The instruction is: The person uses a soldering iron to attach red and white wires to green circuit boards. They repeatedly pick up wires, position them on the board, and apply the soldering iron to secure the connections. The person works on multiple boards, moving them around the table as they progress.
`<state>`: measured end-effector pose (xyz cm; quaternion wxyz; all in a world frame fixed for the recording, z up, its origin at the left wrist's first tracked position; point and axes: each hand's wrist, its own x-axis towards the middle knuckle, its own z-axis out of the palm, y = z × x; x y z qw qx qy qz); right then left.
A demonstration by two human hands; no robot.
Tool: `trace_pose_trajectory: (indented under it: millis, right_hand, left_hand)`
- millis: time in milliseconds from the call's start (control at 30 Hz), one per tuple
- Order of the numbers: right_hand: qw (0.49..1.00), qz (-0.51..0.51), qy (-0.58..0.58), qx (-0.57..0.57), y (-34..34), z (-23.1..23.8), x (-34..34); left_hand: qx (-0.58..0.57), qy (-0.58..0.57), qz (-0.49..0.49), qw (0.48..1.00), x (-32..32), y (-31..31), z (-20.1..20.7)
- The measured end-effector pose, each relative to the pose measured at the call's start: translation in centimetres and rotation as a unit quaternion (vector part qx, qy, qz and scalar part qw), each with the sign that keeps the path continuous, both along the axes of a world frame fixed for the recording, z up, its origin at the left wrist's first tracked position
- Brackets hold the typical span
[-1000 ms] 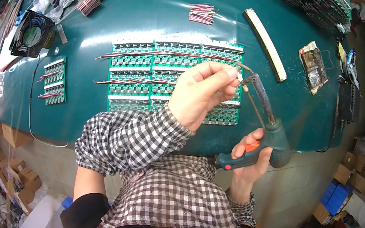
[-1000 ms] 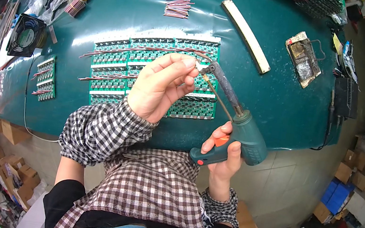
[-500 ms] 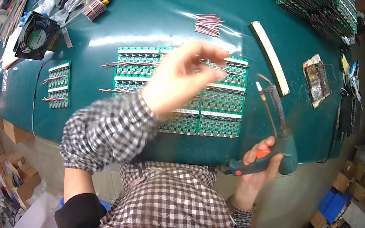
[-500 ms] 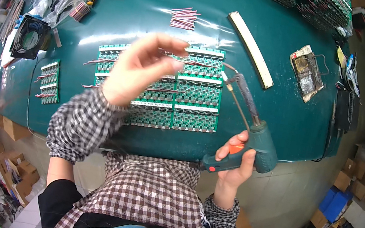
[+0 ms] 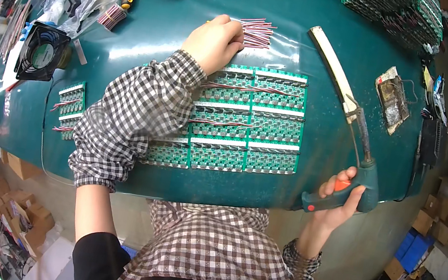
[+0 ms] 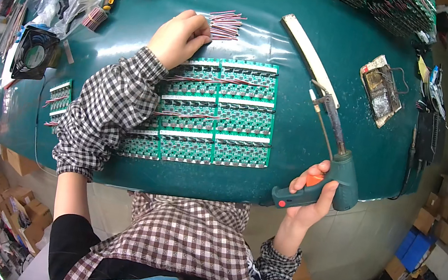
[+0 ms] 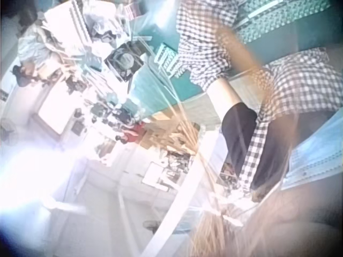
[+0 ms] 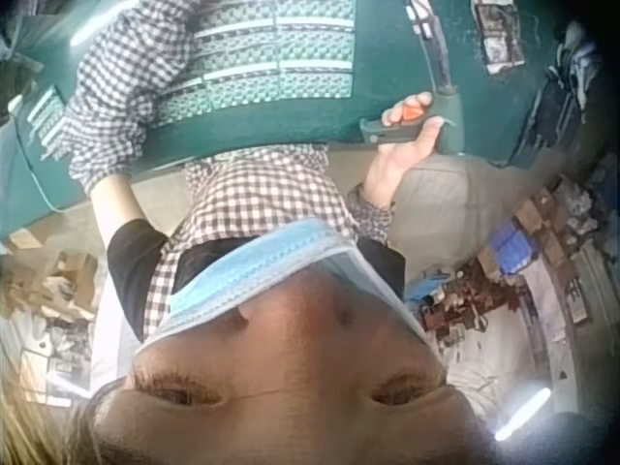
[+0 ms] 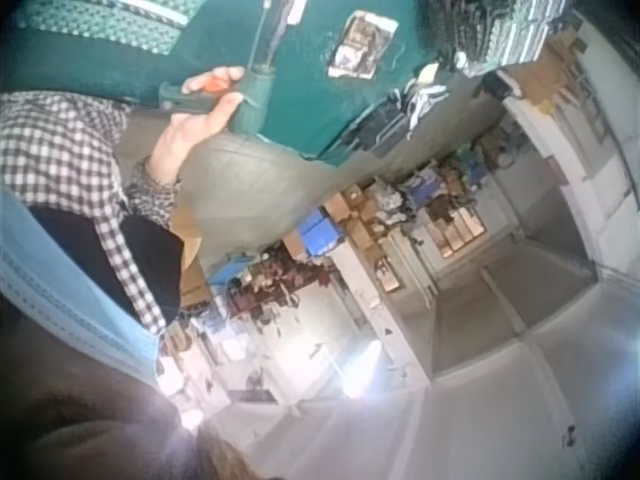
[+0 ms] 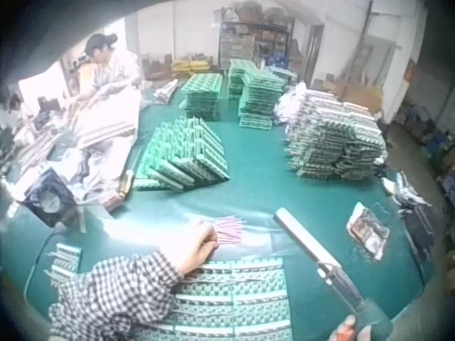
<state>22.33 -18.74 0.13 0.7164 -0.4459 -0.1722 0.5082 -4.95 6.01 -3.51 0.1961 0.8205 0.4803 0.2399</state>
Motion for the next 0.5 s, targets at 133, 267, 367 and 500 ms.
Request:
trace_pose_trajectory:
  millis: [133,267,367,500]
  right_hand:
    - [0.999,-0.050,-0.018,-0.006,0.0,0.1,0.9]
    - [0.985,-0.131,-0.100,-0.050,0.6,1.7,4.2]
    - [0.950,-0.178,-0.257,-0.011,0.9,4.9,5.9]
    - [0.871,-0.281,-0.403,0.025,0.0,7.0,7.2]
  left_hand:
    - [-0.047,-0.010,-0.032,0.998,0.4,0.6,0.4]
    - [-0.003,0.017,-0.038,0.999,1.6,0.5,0.4]
    - [-0.007,0.034,-0.043,0.998,1.2,0.4,1.0]
    - [0.017,0.019,-0.047,0.999,1.4,-0.2,1.0]
